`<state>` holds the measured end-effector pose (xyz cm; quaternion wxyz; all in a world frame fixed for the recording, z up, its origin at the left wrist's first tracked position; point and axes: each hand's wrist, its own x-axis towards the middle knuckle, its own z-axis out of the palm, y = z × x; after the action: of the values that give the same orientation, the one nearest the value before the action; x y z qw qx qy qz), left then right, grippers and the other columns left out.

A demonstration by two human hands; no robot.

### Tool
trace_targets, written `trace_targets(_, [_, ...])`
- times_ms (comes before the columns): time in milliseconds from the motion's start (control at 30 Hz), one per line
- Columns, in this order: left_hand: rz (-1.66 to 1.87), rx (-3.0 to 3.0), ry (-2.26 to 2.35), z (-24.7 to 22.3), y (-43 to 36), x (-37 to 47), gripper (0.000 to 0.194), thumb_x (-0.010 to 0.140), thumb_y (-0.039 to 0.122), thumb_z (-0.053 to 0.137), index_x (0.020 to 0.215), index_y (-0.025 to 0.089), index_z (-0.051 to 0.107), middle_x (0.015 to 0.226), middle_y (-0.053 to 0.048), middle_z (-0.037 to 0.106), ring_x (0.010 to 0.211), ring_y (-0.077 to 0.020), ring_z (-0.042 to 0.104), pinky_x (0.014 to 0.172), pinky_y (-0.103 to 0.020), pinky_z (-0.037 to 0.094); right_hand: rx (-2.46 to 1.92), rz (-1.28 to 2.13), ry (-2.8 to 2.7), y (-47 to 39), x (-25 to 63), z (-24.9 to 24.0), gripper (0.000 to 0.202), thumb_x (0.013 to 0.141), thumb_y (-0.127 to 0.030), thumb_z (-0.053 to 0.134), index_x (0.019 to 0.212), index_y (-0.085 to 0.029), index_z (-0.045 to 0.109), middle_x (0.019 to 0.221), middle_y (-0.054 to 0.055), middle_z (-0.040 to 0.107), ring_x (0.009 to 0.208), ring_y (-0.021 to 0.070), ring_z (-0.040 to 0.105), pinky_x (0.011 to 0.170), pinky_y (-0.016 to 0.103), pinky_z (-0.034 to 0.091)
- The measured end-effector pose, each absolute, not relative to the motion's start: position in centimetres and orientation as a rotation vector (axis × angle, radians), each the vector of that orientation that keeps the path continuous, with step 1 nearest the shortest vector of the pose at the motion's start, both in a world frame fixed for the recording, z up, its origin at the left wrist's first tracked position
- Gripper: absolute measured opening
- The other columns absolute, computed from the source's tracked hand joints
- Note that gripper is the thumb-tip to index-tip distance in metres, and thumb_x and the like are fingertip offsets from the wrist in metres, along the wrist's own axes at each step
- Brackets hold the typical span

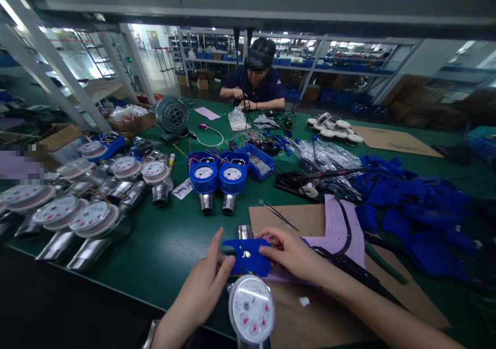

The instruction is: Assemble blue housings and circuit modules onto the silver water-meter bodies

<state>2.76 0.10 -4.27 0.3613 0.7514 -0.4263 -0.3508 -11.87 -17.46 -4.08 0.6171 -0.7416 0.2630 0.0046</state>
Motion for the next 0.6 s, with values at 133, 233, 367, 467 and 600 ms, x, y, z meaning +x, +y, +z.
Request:
trace_targets(133, [-0.687, 1.993, -1.081, -3.9, 1.2, 2.6, 0.05, 0.09, 0.046, 0.034, 0.132, 0.019, 0.036, 0.063, 0.003, 0.055, 0.056, -0.0156, 0.057, 0.055, -0.026, 0.042, -1.703, 0.096, 0.611, -17.4, -11.8, -4.3, 0.018, 0.083, -0.022, 0.057, 0.101, -0.019, 0.054, 0.057, -0.005, 0.056, 0.049, 0.0082, 0.051, 0.044, 0.016, 0.036])
trace_targets(233, [-0.637, 2.037, -1.113, -4.0, 0.7, 2.8, 0.044, 0.089, 0.046, 0.037, 0.123, 0.02, 0.046, 0.064, 0.002, 0.055, 0.057, -0.0153, 0.057, 0.056, -0.026, 0.041, -1.623, 0.18, 0.611, -17.6, -11.5, -4.0, 0.015, 0.083, -0.02, 0.055, 0.098, -0.019, 0.052, 0.054, -0.007, 0.053, 0.044, 0.0071, 0.048, 0.039, 0.014, 0.036])
trace_targets(367, [-0.858, 2.003, -1.025, -5.2, -1.3, 3.1, 0.056, 0.08, 0.048, 0.051, 0.126, 0.017, 0.044, 0.072, 0.0, 0.059, 0.057, -0.0148, 0.055, 0.056, -0.028, 0.042, -1.679, 0.236, 0.656, -17.9, -11.1, -3.1, 0.012, 0.083, -0.017, 0.054, 0.095, -0.019, 0.052, 0.052, -0.007, 0.052, 0.042, 0.0069, 0.048, 0.036, 0.014, 0.037])
trace_targets(467, [-1.091, 1.786, -0.812, -6.3, -2.4, 3.2, 0.06, 0.074, 0.046, 0.057, 0.122, 0.014, 0.044, 0.073, 0.0, 0.058, 0.057, -0.0136, 0.054, 0.056, -0.028, 0.043, -1.717, 0.25, 0.684, -17.9, -10.9, -2.8, 0.013, 0.083, -0.015, 0.054, 0.096, -0.019, 0.054, 0.05, -0.007, 0.052, 0.038, 0.0069, 0.047, 0.035, 0.015, 0.037])
trace_targets(600, [-1.193, 1.629, -0.684, -6.6, -2.6, 3.1, 0.056, 0.069, 0.045, 0.062, 0.114, 0.013, 0.047, 0.069, 0.002, 0.054, 0.059, -0.0131, 0.055, 0.057, -0.027, 0.042, -1.746, 0.265, 0.657, -17.9, -10.7, -2.8, 0.014, 0.084, -0.019, 0.055, 0.098, -0.019, 0.056, 0.05, -0.007, 0.054, 0.037, 0.0074, 0.048, 0.035, 0.016, 0.036])
